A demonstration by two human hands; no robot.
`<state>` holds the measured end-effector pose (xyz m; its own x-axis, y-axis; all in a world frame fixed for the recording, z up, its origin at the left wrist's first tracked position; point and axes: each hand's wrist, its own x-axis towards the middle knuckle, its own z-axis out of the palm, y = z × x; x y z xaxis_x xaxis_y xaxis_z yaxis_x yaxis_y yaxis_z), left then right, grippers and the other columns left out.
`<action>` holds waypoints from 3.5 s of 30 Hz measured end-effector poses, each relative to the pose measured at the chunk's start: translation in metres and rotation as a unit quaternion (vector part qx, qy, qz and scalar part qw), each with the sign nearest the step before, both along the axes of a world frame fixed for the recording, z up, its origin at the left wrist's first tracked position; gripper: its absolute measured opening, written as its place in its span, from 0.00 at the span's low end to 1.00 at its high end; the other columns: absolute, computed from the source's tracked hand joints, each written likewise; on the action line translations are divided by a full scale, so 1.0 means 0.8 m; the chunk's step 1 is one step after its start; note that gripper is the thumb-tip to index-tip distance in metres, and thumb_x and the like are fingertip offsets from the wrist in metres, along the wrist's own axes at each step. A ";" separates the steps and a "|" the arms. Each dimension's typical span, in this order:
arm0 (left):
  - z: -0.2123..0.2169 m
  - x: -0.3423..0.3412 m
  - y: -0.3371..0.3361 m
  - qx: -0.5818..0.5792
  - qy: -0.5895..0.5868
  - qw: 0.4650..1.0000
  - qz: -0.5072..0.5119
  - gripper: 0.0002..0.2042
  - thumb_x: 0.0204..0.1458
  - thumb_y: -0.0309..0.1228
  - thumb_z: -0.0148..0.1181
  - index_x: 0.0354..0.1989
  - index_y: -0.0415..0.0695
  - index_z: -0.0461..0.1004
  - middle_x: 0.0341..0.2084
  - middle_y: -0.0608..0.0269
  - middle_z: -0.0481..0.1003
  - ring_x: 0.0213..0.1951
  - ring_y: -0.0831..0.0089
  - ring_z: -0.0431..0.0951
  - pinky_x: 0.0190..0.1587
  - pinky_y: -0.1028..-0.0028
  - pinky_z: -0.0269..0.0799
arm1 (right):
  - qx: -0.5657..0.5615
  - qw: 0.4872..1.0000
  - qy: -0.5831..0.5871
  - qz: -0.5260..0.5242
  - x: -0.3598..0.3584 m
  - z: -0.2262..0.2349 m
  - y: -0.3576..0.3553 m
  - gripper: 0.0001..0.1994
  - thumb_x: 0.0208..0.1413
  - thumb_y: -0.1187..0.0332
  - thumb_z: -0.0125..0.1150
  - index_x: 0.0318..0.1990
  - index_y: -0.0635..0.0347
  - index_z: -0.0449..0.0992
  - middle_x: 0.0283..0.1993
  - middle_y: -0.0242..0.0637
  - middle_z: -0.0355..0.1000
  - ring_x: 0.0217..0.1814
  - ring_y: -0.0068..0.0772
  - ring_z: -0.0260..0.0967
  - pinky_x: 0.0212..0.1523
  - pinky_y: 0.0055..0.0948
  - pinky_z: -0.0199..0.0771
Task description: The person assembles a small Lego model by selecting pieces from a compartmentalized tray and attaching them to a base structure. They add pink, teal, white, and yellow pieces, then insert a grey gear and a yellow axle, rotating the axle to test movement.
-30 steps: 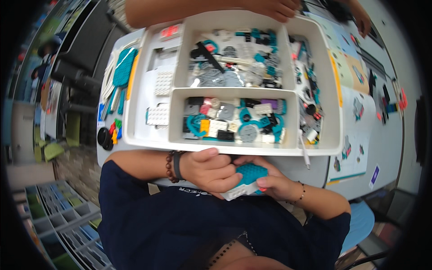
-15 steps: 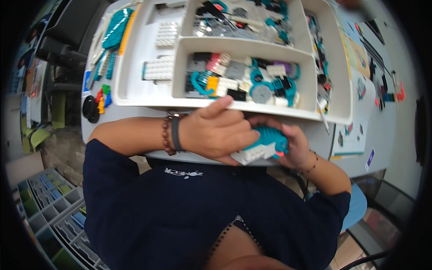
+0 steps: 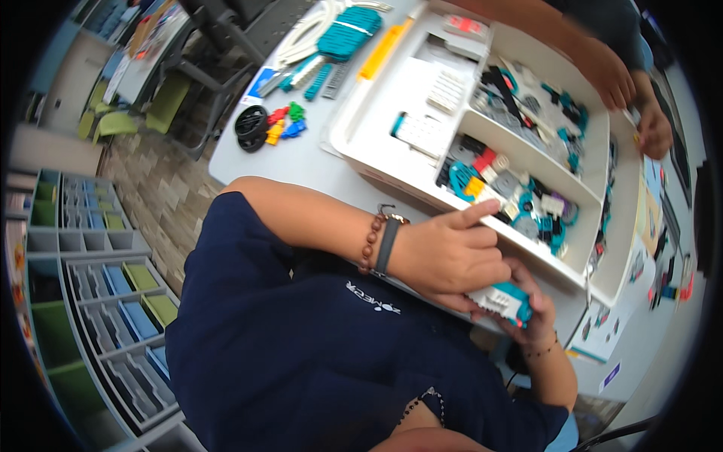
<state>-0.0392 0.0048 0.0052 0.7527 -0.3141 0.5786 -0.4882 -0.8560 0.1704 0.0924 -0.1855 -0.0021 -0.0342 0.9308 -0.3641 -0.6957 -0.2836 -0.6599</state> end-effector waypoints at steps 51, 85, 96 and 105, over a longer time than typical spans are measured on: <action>0.023 -0.057 0.068 -0.019 0.043 0.999 0.006 0.18 0.41 0.49 0.56 0.31 0.47 0.65 0.21 0.70 0.62 0.29 0.76 0.65 0.54 0.68 0.52 | -0.011 0.947 0.162 0.275 -0.016 -0.002 0.097 0.45 0.40 0.64 0.69 0.62 0.65 0.44 0.55 0.51 0.60 0.54 0.44 0.66 0.56 0.37 0.65; 0.072 0.218 0.198 0.145 0.392 0.904 0.086 0.11 0.34 0.22 0.63 0.29 0.43 0.72 0.31 0.61 0.71 0.39 0.60 0.71 0.43 0.66 0.68 | 0.014 0.968 -0.044 0.248 0.024 -0.011 0.060 0.39 0.46 0.50 0.64 0.59 0.65 0.56 0.53 0.43 0.62 0.54 0.33 0.60 0.55 0.27 0.60; 0.069 0.225 0.211 0.073 0.241 0.963 0.094 0.08 0.44 0.27 0.60 0.31 0.41 0.68 0.28 0.58 0.71 0.32 0.62 0.71 0.34 0.68 0.68 | 0.009 0.948 -0.106 0.299 0.038 -0.006 0.064 0.34 0.45 0.60 0.67 0.57 0.69 0.60 0.56 0.48 0.63 0.58 0.36 0.60 0.58 0.28 0.58; 0.066 0.217 0.193 0.026 0.361 0.928 -0.084 0.15 0.34 0.27 0.67 0.32 0.41 0.70 0.30 0.61 0.69 0.36 0.64 0.71 0.38 0.69 0.67 | 0.080 0.957 -0.163 0.226 0.036 -0.008 0.064 0.29 0.47 0.51 0.63 0.51 0.61 0.69 0.46 0.42 0.71 0.47 0.34 0.68 0.48 0.26 0.68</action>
